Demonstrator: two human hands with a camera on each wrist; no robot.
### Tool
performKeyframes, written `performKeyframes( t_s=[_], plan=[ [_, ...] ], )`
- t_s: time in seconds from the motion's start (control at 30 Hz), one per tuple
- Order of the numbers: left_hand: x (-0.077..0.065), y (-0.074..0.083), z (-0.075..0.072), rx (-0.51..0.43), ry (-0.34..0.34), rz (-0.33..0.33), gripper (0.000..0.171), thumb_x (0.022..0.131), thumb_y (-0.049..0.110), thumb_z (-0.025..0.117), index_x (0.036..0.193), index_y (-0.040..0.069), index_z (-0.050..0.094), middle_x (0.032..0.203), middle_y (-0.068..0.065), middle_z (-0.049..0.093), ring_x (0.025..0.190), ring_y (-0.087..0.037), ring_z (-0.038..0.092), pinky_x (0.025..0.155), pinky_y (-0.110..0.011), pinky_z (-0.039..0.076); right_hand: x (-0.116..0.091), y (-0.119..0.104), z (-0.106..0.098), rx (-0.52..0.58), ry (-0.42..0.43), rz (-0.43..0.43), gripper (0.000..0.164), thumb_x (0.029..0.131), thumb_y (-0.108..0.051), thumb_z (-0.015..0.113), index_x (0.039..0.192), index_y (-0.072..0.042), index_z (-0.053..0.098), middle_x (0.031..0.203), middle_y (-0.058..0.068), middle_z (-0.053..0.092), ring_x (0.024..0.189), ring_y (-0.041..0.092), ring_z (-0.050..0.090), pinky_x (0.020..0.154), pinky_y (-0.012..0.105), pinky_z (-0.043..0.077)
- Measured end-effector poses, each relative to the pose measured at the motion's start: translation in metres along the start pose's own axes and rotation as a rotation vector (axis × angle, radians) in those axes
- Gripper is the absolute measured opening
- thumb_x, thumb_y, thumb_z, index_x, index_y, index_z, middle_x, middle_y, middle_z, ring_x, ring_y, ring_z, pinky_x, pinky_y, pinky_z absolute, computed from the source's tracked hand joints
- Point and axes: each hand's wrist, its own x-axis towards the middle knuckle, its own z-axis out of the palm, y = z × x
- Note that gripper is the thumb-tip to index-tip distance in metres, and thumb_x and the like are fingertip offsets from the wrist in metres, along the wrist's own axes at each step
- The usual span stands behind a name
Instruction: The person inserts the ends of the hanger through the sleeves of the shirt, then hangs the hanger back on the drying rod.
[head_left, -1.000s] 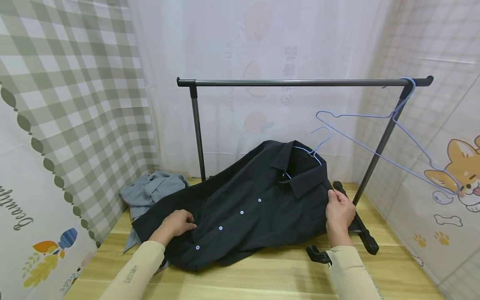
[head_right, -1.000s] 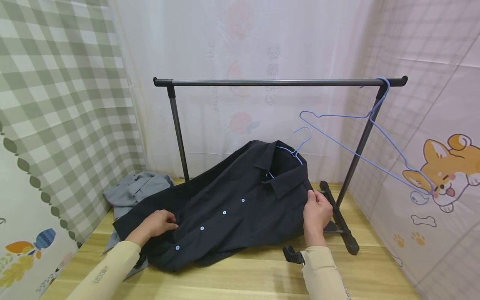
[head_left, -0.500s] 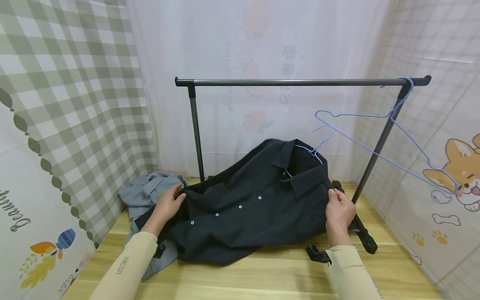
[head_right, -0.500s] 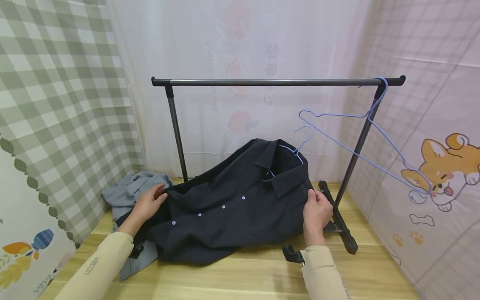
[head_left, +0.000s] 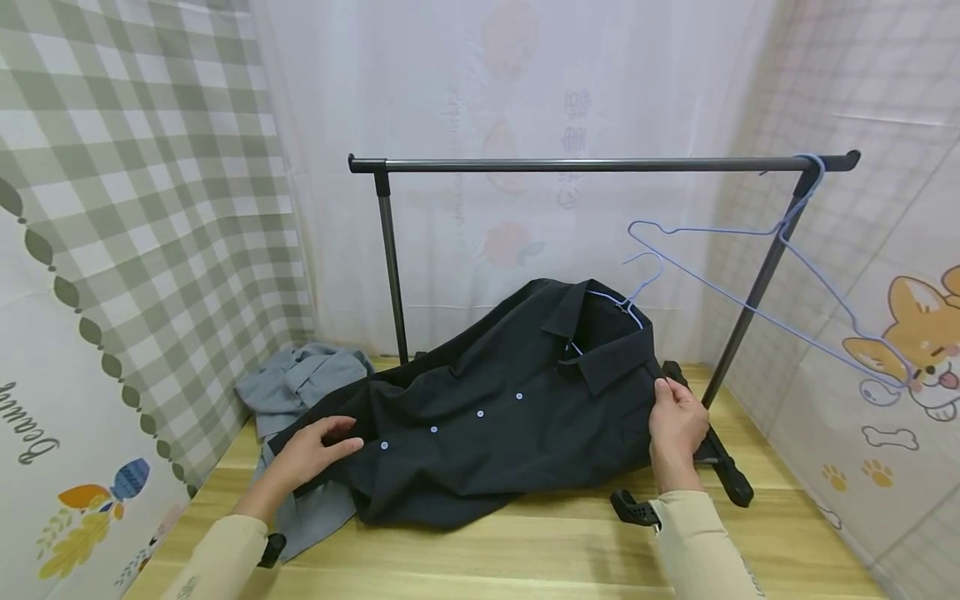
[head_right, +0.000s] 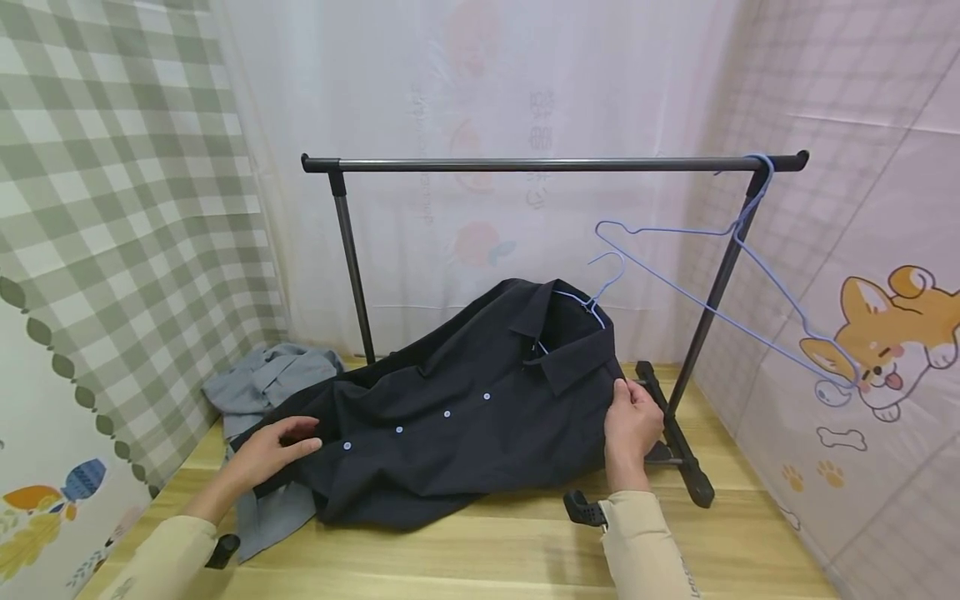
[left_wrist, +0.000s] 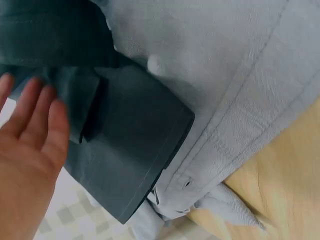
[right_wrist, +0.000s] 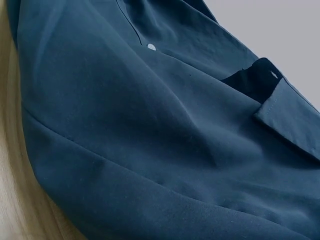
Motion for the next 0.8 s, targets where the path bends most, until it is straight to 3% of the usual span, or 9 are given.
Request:
performKeyframes(
  t_s=[0.2,0.3,0.4,0.47,0.57,0.67,0.8],
  plan=[
    [-0.008,-0.009,-0.005,-0.049,-0.245,0.028,0.064,0.086,0.035,0.078,0.136,0.003,0.057,0.134,-0.019,0.055,0.120,-0.037,0.052,0.094,-0.051,0.045,0.002,0.001,-0.001,0.004,0.002,-0.011,0.039,0.103,-0.029,0.055,0.125,0.000,0.068,0.128,0.020,0.061,0.127,0.036,0.050,0.105,0.050,0.038],
    [-0.011,-0.014,-0.006,0.002,-0.299,0.093,0.046,0.085,0.026,0.079,0.122,0.004,0.065,0.121,-0.014,0.061,0.105,-0.030,0.057,0.084,-0.043,0.047,0.003,0.002,-0.002,-0.004,0.008,-0.018,0.038,0.103,-0.028,0.056,0.124,0.000,0.068,0.128,0.020,0.062,0.127,0.036,0.050,0.105,0.050,0.038],
    [-0.013,-0.018,-0.009,0.032,-0.250,0.165,0.020,0.089,0.023,0.074,0.105,0.011,0.070,0.103,-0.003,0.064,0.087,-0.017,0.055,0.072,-0.034,0.044,0.003,0.002,-0.002,-0.008,0.008,-0.020,0.038,0.103,-0.028,0.055,0.124,0.000,0.068,0.128,0.021,0.062,0.126,0.037,0.051,0.105,0.050,0.038],
    [-0.013,-0.018,-0.012,0.003,-0.203,0.182,0.011,0.093,0.023,0.069,0.094,0.012,0.068,0.090,0.001,0.059,0.077,-0.012,0.050,0.066,-0.029,0.040,0.003,0.002,-0.002,-0.009,0.008,-0.021,0.038,0.103,-0.028,0.055,0.125,0.000,0.068,0.128,0.021,0.062,0.126,0.037,0.050,0.105,0.051,0.038],
    [-0.014,-0.014,-0.022,-0.087,-0.132,0.156,0.020,0.096,0.025,0.066,0.085,0.009,0.062,0.075,0.004,0.048,0.067,-0.008,0.044,0.061,-0.026,0.036,0.003,0.002,-0.002,-0.007,0.011,-0.021,0.038,0.102,-0.028,0.056,0.124,0.000,0.068,0.128,0.021,0.062,0.126,0.037,0.051,0.105,0.051,0.038],
    [-0.015,-0.008,-0.034,-0.224,-0.118,0.122,0.028,0.097,0.021,0.065,0.080,0.002,0.055,0.066,0.004,0.037,0.059,-0.010,0.039,0.056,-0.027,0.033,0.003,0.002,-0.002,-0.007,0.015,-0.021,0.038,0.102,-0.028,0.056,0.124,0.000,0.068,0.128,0.021,0.062,0.126,0.037,0.051,0.105,0.051,0.038],
    [-0.016,-0.004,-0.049,-0.348,-0.113,0.050,0.026,0.097,0.018,0.064,0.087,-0.005,0.058,0.066,0.003,0.044,0.059,-0.013,0.043,0.055,-0.029,0.038,0.003,0.003,-0.002,-0.004,0.017,-0.021,0.038,0.102,-0.028,0.056,0.124,0.000,0.068,0.128,0.021,0.062,0.125,0.037,0.051,0.105,0.051,0.038]
  ],
)
